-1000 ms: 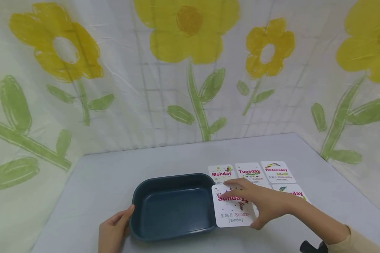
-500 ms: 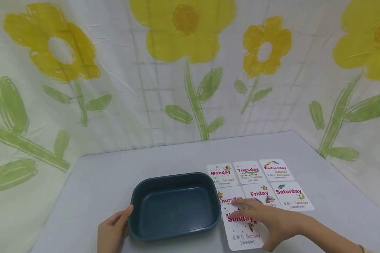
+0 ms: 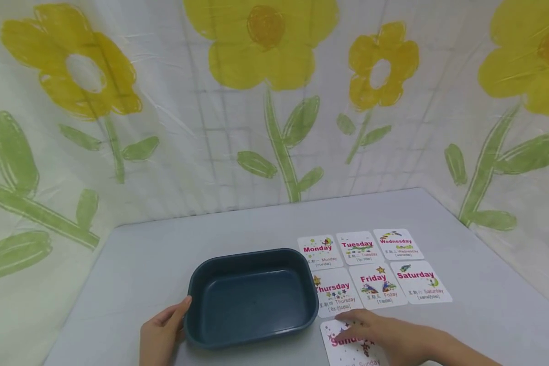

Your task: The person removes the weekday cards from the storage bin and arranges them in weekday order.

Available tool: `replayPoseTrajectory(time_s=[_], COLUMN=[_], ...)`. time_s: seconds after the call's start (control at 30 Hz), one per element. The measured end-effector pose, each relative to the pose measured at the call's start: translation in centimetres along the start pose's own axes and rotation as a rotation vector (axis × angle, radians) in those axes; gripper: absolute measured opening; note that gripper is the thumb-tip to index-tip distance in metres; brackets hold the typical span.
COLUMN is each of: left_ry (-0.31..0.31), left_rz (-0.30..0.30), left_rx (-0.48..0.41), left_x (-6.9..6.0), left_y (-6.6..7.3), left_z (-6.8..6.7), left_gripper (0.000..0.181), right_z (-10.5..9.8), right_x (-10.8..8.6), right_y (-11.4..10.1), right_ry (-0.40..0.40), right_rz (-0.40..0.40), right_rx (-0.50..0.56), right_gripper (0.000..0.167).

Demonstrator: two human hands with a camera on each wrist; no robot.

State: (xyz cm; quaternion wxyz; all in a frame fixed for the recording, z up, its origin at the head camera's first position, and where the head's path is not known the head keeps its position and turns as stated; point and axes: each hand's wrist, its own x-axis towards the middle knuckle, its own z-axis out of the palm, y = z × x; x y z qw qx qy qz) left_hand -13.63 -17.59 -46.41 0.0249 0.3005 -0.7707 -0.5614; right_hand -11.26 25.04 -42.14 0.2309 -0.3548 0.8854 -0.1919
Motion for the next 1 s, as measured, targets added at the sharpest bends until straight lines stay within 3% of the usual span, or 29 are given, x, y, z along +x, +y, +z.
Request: replayPoseTrajectory(time_s=[0.2, 0.67, 0.8, 1.0], left_ry=[-0.011, -0.051, -0.115, -0.314], left_rz=[0.012, 0.006, 0.026, 0.133], left_rx=[0.050, -0.021, 0.031, 0.153], left_x=[-0.1, -0.3, 0.2, 2.6], left_y=[0.1, 0.4, 0.3, 1.3], left_z=[0.1, 0.2, -0.4, -2.0], left_gripper=[0.083, 0.078, 0.080, 0.072], right_z=[0.3, 0.1, -1.2, -4.6], right_x=[-0.1, -0.3, -0.1, 2.0], right_y=[0.3, 0.5, 0.6, 1.7], right_ry=[-0.002, 0.039, 0.074, 0.159], right_rz=[0.039, 0.019, 0.027, 0.061], right_rx=[-0.015, -0.051, -0.023, 0.034], right_gripper=[0.069, 0.072, 0.074, 0.061])
